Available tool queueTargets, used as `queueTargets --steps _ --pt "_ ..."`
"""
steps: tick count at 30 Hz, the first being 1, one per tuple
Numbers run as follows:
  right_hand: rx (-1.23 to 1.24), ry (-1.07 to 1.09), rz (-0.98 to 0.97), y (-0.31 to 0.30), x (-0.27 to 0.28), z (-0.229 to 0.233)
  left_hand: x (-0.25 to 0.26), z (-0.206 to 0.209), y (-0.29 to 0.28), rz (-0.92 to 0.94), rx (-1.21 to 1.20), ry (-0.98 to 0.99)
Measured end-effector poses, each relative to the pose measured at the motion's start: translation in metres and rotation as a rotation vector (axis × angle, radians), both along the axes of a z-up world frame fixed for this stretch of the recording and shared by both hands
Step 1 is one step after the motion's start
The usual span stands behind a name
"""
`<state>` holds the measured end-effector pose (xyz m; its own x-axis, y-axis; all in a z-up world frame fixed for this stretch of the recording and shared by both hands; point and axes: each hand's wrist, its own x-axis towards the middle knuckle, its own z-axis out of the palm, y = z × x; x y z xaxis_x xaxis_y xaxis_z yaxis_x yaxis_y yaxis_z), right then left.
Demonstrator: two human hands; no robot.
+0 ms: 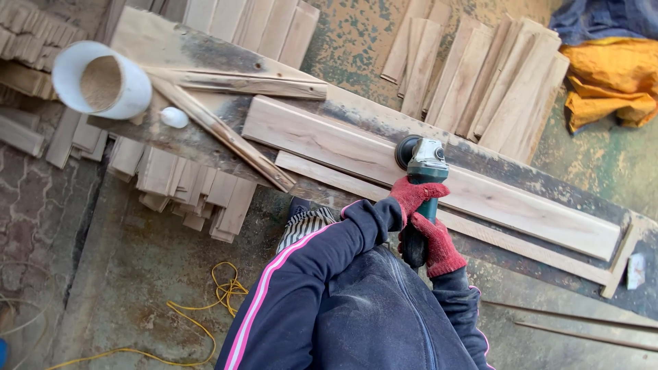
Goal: The person sands a wooden plank using an angle grinder and then manually with a sanding block.
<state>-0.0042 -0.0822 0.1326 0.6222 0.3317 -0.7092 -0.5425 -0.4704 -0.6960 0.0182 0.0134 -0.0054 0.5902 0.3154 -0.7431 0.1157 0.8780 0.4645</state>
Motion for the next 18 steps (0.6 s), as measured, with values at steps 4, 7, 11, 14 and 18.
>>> queueTargets --steps 4,7,11,14,18 --pt "0.005 0.008 0.089 0.033 -0.017 0.002 -0.032 0.010 0.034 0.048 0.014 0.039" --pt "0.012 0.015 0.158 0.051 -0.024 -0.012 -0.064 0.019 0.061 0.037 0.023 0.051" --pt "0.018 0.102 0.265 0.071 -0.018 -0.066 -0.110 0.057 0.095 0.131 -0.034 -0.009" --pt "0.053 0.148 0.300 0.083 -0.026 -0.067 -0.120 0.001 0.095 0.199 -0.082 0.001" --pt "0.034 0.108 0.460 0.095 -0.025 -0.046 -0.126 0.032 0.098 0.376 -0.053 0.085"
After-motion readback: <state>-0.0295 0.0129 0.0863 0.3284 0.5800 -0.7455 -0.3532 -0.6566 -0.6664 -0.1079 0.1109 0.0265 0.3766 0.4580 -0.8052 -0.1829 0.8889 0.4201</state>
